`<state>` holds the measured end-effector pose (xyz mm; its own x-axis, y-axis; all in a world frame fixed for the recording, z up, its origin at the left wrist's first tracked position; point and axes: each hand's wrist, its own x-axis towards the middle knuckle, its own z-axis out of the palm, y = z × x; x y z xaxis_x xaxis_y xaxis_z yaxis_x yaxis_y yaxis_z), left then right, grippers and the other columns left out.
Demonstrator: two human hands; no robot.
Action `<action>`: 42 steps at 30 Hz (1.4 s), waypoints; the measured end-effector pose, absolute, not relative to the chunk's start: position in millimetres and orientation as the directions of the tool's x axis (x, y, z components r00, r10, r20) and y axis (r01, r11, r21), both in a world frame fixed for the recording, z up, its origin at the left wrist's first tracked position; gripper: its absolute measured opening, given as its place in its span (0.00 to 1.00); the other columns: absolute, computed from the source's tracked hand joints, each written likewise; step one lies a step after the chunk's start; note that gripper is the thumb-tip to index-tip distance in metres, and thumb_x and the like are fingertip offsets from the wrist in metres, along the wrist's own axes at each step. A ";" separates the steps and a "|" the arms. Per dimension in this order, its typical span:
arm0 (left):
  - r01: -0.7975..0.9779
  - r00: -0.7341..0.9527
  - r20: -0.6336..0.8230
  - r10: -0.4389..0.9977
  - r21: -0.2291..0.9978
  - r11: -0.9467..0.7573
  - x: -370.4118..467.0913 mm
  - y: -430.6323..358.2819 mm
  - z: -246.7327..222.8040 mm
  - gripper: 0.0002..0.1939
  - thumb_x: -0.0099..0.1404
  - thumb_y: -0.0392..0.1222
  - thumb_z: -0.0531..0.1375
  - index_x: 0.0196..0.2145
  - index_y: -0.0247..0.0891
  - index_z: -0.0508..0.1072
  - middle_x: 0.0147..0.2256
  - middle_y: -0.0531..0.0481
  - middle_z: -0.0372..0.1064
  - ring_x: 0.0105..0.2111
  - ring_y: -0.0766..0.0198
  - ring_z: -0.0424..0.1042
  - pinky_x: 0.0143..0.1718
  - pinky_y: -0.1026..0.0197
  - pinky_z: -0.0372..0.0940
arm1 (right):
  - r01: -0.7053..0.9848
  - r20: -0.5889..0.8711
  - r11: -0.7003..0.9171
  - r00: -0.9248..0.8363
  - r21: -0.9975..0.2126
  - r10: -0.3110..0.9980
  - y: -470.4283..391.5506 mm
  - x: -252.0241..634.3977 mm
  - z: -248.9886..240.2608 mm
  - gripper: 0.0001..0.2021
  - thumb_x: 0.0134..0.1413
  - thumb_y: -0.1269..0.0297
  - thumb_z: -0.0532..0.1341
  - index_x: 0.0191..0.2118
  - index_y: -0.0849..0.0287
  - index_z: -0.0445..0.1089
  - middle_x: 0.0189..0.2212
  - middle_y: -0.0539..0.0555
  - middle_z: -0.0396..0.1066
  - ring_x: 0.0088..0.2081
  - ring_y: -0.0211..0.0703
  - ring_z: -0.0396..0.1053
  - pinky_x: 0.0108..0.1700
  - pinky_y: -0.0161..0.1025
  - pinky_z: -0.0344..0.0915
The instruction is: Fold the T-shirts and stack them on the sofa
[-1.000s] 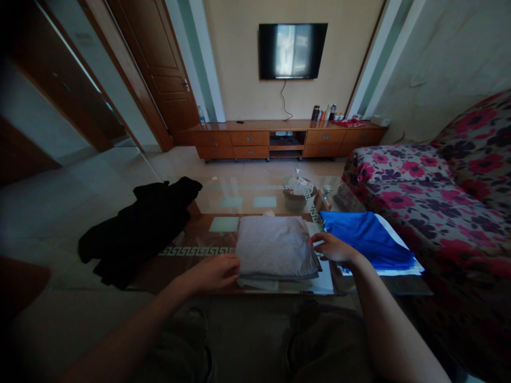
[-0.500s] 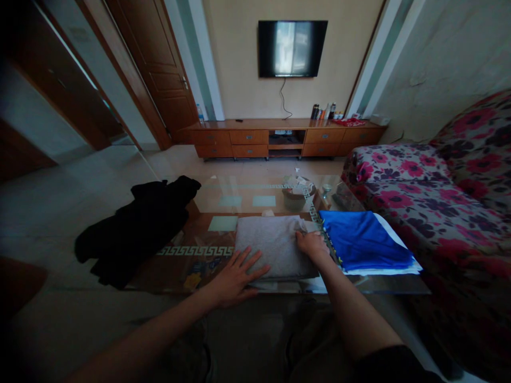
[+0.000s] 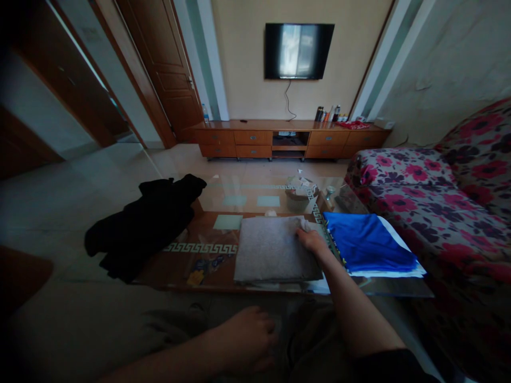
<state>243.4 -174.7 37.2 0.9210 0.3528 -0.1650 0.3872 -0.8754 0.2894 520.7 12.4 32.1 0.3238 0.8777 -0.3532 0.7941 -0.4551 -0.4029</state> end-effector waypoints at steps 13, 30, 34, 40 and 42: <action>0.659 0.664 -0.541 0.516 0.099 -0.745 239.4 -174.6 -16.9 0.14 0.65 0.48 0.63 0.43 0.41 0.82 0.43 0.34 0.79 0.48 0.43 0.77 0.47 0.43 0.67 | 0.960 0.021 -0.198 0.206 -0.198 0.978 14.5 503.4 164.9 0.33 0.67 0.37 0.43 0.56 0.60 0.68 0.49 0.71 0.74 0.52 0.66 0.73 0.52 0.53 0.67; 0.654 0.642 -0.602 0.475 0.107 -0.749 237.7 -178.8 -20.5 0.18 0.67 0.53 0.60 0.48 0.42 0.80 0.47 0.33 0.76 0.50 0.41 0.74 0.47 0.41 0.66 | 0.979 0.202 -0.108 0.072 0.174 0.977 28.4 623.1 307.5 0.31 0.69 0.39 0.47 0.54 0.64 0.69 0.46 0.69 0.74 0.43 0.55 0.73 0.44 0.47 0.63; 0.642 0.646 -0.604 0.466 0.101 -0.760 239.3 -177.7 -24.8 0.21 0.64 0.56 0.62 0.48 0.41 0.81 0.47 0.32 0.76 0.50 0.39 0.74 0.48 0.40 0.65 | 0.987 0.162 -0.070 0.046 0.147 0.986 34.3 651.0 296.2 0.26 0.70 0.44 0.51 0.53 0.63 0.70 0.47 0.66 0.74 0.42 0.50 0.71 0.44 0.43 0.61; 0.644 0.648 -0.599 0.469 0.104 -0.758 238.5 -178.1 -27.6 0.22 0.66 0.57 0.61 0.48 0.40 0.80 0.47 0.32 0.76 0.50 0.40 0.74 0.47 0.41 0.65 | 0.987 0.130 -0.132 0.120 0.095 0.984 39.5 701.6 274.0 0.28 0.69 0.43 0.52 0.54 0.64 0.71 0.49 0.67 0.74 0.42 0.50 0.71 0.45 0.41 0.60; 0.645 0.644 -0.605 0.469 0.099 -0.758 238.5 -177.9 -28.0 0.21 0.66 0.56 0.60 0.48 0.41 0.80 0.47 0.33 0.76 0.50 0.40 0.74 0.48 0.41 0.65 | 0.982 0.109 -0.173 0.164 0.081 0.981 41.9 719.7 265.6 0.29 0.69 0.43 0.51 0.55 0.65 0.70 0.50 0.69 0.73 0.43 0.51 0.71 0.45 0.42 0.60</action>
<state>238.5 -177.9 -28.0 0.6439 0.4687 -0.6047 0.6448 -0.7579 0.0991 719.7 41.9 265.6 0.1636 0.9805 0.1088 0.9816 -0.1728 0.0809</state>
